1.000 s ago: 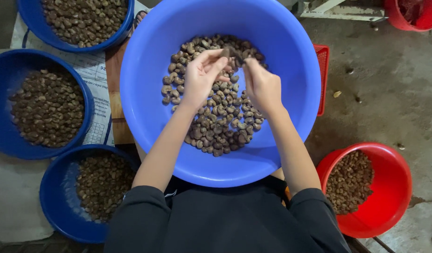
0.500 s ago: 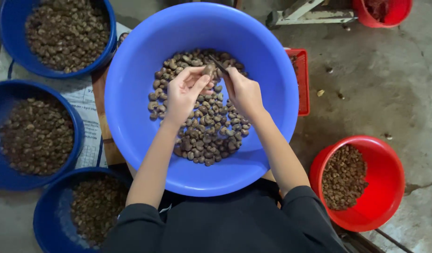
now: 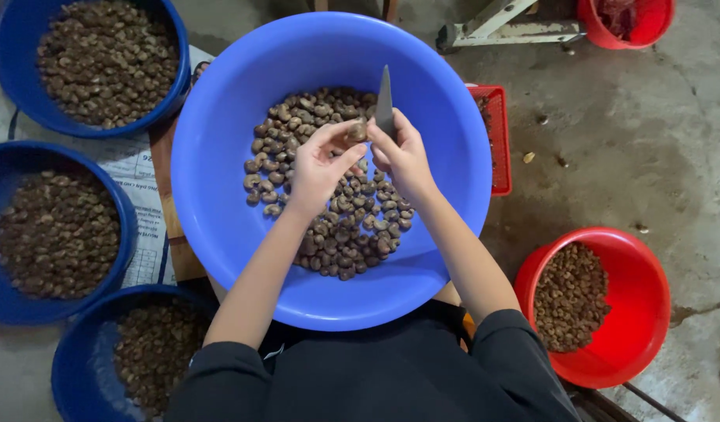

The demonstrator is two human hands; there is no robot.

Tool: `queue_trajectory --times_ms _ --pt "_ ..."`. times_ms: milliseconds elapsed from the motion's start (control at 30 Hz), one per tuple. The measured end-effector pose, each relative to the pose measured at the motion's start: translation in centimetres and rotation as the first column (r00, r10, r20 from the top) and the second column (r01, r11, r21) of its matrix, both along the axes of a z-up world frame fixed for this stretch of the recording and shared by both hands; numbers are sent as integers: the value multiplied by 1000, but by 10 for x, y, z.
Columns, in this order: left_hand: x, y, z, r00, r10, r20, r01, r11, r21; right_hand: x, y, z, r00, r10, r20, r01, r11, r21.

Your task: The person sits with a large blue basin of cashew nuts on their lap and uses a knife to peel the outer skin off individual nuts. They pick up a nut, scrape the skin with the knife, and drop the peeled nut into a red basket to the right.

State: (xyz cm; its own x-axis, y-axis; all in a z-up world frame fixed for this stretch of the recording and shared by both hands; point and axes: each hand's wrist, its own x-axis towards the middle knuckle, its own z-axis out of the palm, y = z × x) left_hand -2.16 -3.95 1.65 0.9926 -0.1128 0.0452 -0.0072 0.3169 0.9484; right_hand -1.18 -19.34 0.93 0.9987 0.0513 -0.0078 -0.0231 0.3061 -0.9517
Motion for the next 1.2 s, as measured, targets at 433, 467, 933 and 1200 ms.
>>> queue_trajectory --times_ms 433,467,933,1200 --pt "11 18 -26 966 -20 256 -79 924 373 5 -9 -23 983 3 184 77 902 -425" --pt "11 20 -17 980 -37 196 -34 938 346 6 -13 -27 953 25 300 172 774 -610" --pt "9 31 -2 959 -196 205 92 899 429 -3 -7 -17 923 170 344 155 656 -739" --pt "8 30 -4 964 -246 100 202 925 322 -5 -9 -5 918 186 351 162 630 -760"
